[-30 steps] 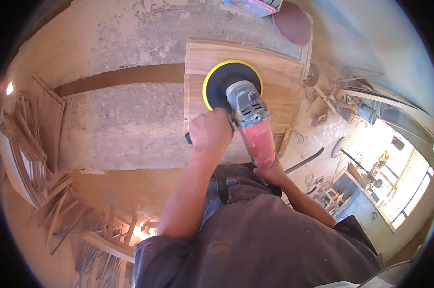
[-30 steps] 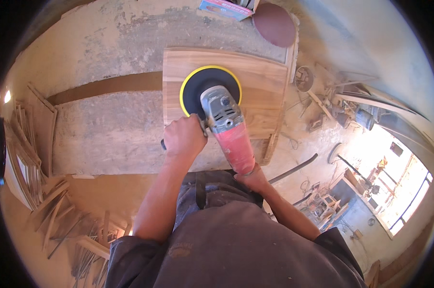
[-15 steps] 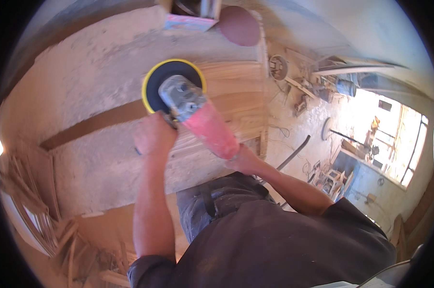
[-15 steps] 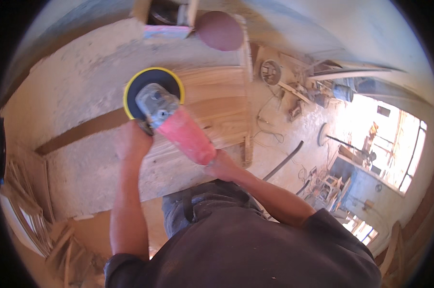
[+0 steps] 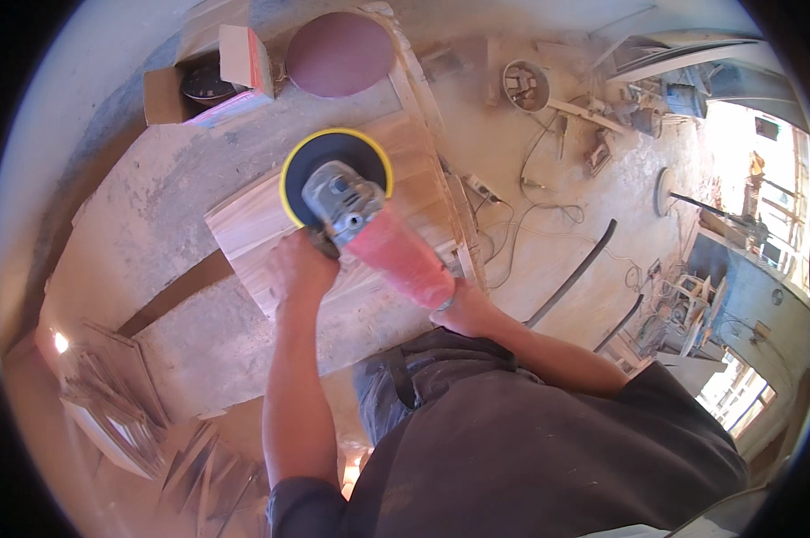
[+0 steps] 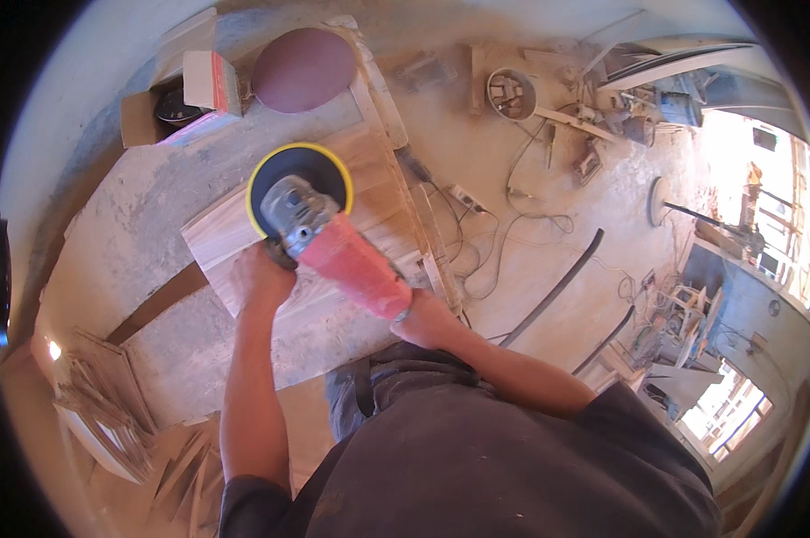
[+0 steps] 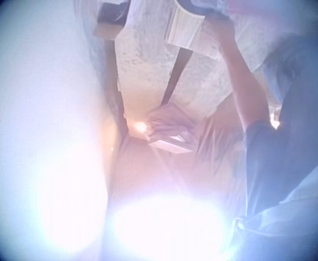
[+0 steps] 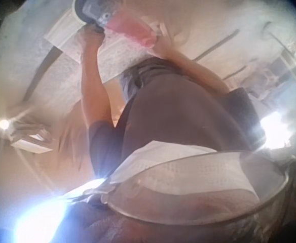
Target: The person sands a rectangular wooden board using a power sander, moving the tool across the surface and edges before picking up a sanding disk and clearing the workspace.
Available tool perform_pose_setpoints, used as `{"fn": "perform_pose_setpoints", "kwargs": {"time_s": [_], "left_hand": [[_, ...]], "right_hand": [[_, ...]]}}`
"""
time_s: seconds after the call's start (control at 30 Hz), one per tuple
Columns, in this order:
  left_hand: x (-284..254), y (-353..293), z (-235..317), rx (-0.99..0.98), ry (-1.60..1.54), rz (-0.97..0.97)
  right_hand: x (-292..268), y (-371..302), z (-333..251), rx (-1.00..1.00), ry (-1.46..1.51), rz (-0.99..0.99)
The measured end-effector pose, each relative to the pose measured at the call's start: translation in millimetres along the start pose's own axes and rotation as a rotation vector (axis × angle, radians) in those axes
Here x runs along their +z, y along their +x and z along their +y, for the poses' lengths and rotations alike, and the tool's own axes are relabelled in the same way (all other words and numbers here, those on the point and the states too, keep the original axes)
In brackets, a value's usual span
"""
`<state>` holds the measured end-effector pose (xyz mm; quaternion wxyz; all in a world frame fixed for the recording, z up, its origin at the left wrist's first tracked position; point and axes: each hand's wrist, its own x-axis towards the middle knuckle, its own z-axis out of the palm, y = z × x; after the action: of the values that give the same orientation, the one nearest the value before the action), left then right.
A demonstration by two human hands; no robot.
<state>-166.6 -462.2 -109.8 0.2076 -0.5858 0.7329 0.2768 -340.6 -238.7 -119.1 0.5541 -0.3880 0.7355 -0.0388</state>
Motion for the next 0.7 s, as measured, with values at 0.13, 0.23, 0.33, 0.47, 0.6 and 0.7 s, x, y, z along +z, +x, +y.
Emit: {"fn": "perform_pose_setpoints", "kwargs": {"time_s": [0.13, 0.23, 0.33, 0.47, 0.6, 0.7], "left_hand": [[1.6, 11.8, 67.1, 0.103, 0.073, -0.105], [-3.1, 19.8, 112.9, 0.193, 0.09, -0.137], [-2.8, 27.3, 129.4, 0.236, 0.09, -0.148], [0.4, 29.6, 120.9, 0.167, 0.091, -0.126], [4.5, 15.4, 58.7, 0.019, 0.053, -0.034], [5.4, 7.1, 23.4, -0.058, 0.034, -0.026]], "right_hand": [[-27.6, -20.7, 32.0, 0.058, 0.145, 0.079], [-48.2, -28.3, 43.8, 0.223, 0.293, 0.081], [-53.7, -27.5, 56.7, 0.29, 0.375, 0.099], [-44.2, -18.7, 69.9, 0.139, 0.3, 0.125], [-35.5, 0.2, 40.9, -0.199, 0.072, 0.055], [-20.6, 10.6, 28.4, -0.151, 0.074, 0.025]]}}
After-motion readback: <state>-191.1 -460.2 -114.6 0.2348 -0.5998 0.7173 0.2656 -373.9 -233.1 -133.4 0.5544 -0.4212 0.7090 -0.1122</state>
